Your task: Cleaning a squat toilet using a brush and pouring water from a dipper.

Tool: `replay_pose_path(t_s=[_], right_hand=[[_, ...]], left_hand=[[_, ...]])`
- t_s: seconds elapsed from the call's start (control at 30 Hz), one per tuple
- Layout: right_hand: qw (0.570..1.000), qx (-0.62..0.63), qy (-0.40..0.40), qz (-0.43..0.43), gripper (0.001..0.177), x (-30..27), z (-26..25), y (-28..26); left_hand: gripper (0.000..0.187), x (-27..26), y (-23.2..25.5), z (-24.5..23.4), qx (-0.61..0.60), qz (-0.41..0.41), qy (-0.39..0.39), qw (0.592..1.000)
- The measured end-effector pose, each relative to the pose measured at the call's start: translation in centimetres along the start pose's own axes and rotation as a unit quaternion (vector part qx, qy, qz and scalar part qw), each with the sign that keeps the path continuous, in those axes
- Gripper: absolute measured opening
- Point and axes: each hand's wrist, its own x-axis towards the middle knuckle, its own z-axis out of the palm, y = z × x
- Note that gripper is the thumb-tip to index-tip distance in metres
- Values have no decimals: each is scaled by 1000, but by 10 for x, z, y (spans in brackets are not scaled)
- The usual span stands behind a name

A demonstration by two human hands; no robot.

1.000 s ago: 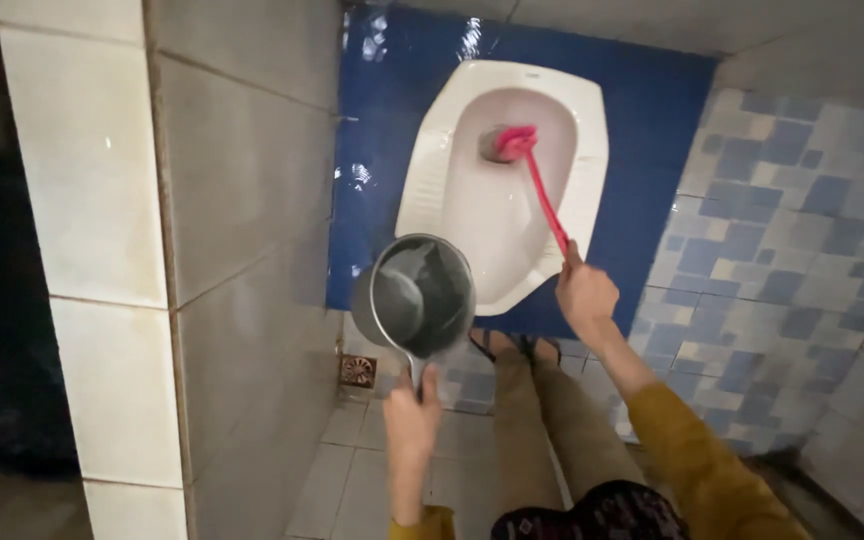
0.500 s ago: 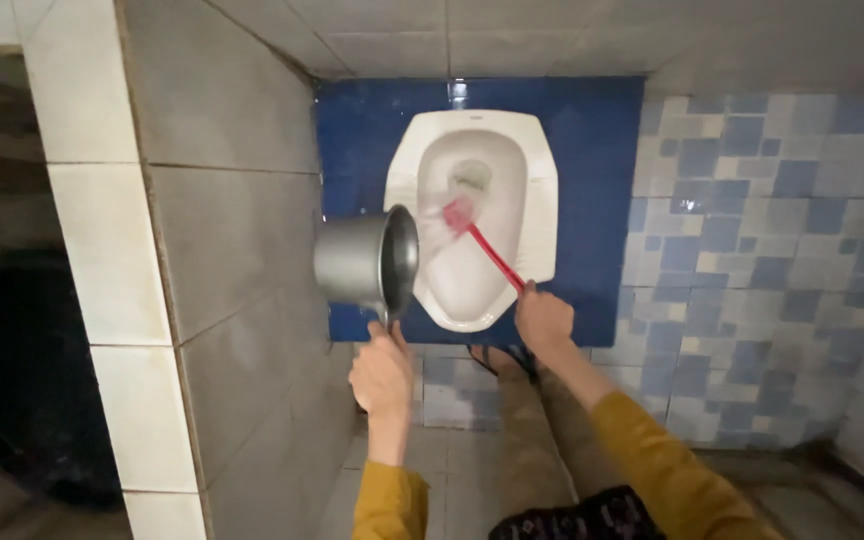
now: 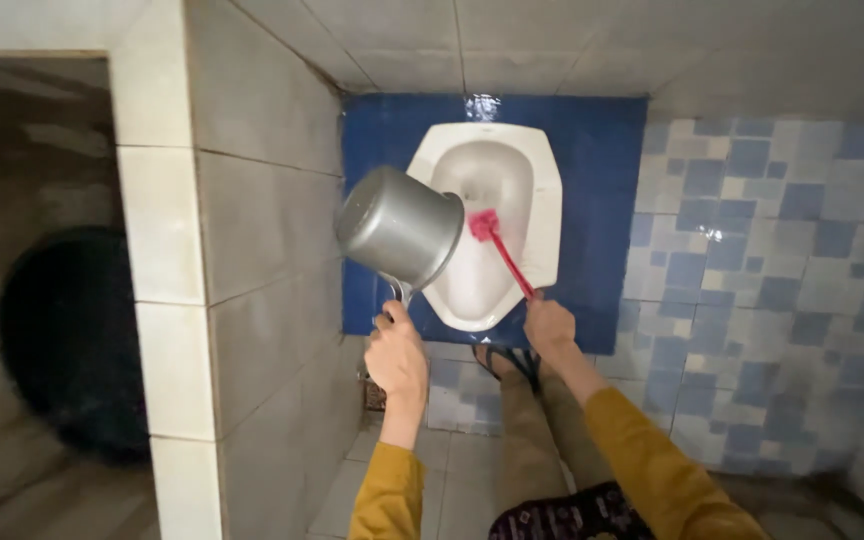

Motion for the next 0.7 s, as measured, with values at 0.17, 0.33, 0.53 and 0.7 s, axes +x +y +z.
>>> replay_pose_path(t_s=[0.17,0.33,0.53,0.7], right_hand=[[1000,-14,-16,4,40,-45,-29,4],[995,91,-20,33,43,-68,-42,13],[967,247,6,58,42,-91,-102,24],[838,534,-89,68,24,-137,-180,47]], left_hand=[[13,-28,-15,-6,-72,-37,-63,995],[44,-32,-35,-36,-271,-176,-204,924],[53,-41,-81,-88,-494,-333,-247,764],[37,-59,-115,-146,-629,-391,-182,647]])
